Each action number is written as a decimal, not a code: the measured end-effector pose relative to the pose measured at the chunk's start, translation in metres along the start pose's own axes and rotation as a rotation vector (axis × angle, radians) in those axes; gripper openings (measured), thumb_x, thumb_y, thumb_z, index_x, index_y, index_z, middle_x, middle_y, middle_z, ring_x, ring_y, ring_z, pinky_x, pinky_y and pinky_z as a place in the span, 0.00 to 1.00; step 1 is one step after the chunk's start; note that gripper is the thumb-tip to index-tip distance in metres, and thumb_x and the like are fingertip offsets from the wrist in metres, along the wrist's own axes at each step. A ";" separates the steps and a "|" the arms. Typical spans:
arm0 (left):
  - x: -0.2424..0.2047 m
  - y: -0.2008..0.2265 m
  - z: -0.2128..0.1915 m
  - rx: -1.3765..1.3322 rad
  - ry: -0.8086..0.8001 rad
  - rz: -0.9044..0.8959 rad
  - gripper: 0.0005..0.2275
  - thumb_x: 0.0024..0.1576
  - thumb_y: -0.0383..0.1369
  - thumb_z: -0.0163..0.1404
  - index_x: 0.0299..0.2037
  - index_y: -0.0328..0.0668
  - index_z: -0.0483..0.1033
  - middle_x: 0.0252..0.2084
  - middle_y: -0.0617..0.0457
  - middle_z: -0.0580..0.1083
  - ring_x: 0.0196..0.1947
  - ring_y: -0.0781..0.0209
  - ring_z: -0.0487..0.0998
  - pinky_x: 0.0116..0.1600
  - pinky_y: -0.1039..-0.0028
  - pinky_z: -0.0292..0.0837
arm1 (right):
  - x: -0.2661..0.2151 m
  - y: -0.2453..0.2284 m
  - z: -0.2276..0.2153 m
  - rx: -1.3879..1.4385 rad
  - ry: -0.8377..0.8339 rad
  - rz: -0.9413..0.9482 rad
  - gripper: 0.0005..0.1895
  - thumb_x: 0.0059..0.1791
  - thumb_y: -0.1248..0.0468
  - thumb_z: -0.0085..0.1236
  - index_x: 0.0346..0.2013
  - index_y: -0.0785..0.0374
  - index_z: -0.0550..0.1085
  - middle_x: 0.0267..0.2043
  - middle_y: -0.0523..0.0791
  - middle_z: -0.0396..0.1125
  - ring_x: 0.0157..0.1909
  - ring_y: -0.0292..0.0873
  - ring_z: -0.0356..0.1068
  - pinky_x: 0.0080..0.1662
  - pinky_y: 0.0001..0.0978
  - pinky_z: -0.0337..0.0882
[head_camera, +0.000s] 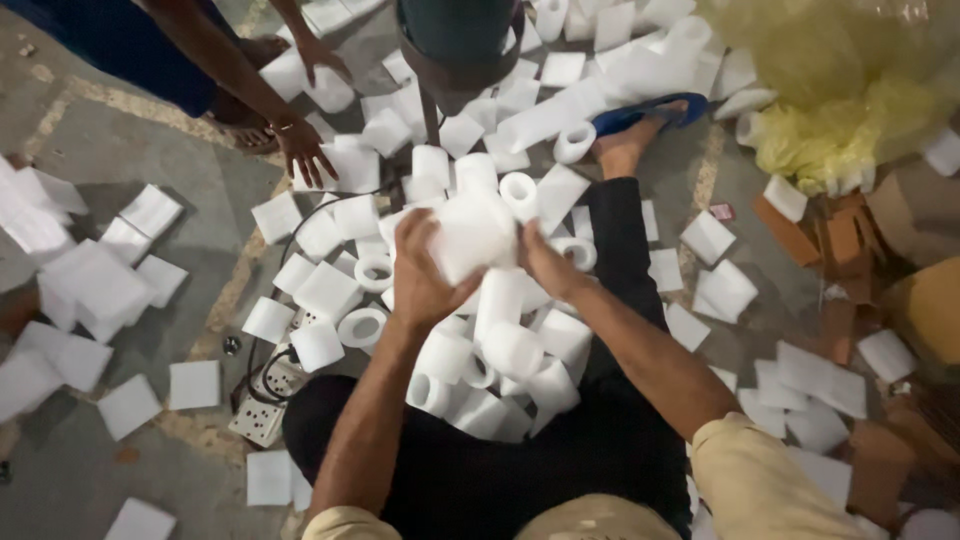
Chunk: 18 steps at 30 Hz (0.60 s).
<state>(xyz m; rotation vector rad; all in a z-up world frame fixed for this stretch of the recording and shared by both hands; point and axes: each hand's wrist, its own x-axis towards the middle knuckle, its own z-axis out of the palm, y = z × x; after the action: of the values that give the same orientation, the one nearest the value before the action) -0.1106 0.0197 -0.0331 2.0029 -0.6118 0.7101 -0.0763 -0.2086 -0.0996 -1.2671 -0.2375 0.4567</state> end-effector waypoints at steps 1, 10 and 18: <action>-0.002 0.003 -0.003 0.068 -0.062 0.110 0.39 0.47 0.40 0.69 0.63 0.39 0.56 0.64 0.35 0.61 0.64 0.34 0.64 0.69 0.56 0.62 | -0.004 0.008 -0.012 0.219 -0.010 0.124 0.42 0.59 0.41 0.28 0.79 0.67 0.47 0.67 0.52 0.60 0.66 0.48 0.60 0.65 0.44 0.59; -0.002 0.018 0.008 -0.599 0.030 -0.377 0.33 0.64 0.41 0.47 0.75 0.37 0.47 0.72 0.42 0.57 0.68 0.49 0.63 0.72 0.62 0.61 | -0.024 -0.053 0.029 -0.523 -0.121 -0.460 0.50 0.57 0.44 0.49 0.79 0.63 0.33 0.83 0.50 0.30 0.82 0.48 0.34 0.76 0.41 0.40; 0.010 -0.004 0.000 -0.420 0.111 -0.306 0.27 0.61 0.29 0.52 0.68 0.35 0.55 0.66 0.41 0.61 0.66 0.50 0.63 0.72 0.61 0.59 | 0.010 -0.067 0.059 0.171 -0.046 -0.103 0.41 0.57 0.47 0.36 0.80 0.59 0.41 0.77 0.46 0.48 0.73 0.44 0.53 0.65 0.41 0.61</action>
<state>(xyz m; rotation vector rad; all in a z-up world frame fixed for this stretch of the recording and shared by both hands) -0.1003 0.0201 -0.0288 1.6077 -0.3426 0.4581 -0.0788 -0.1679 -0.0190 -1.0727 -0.2949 0.4092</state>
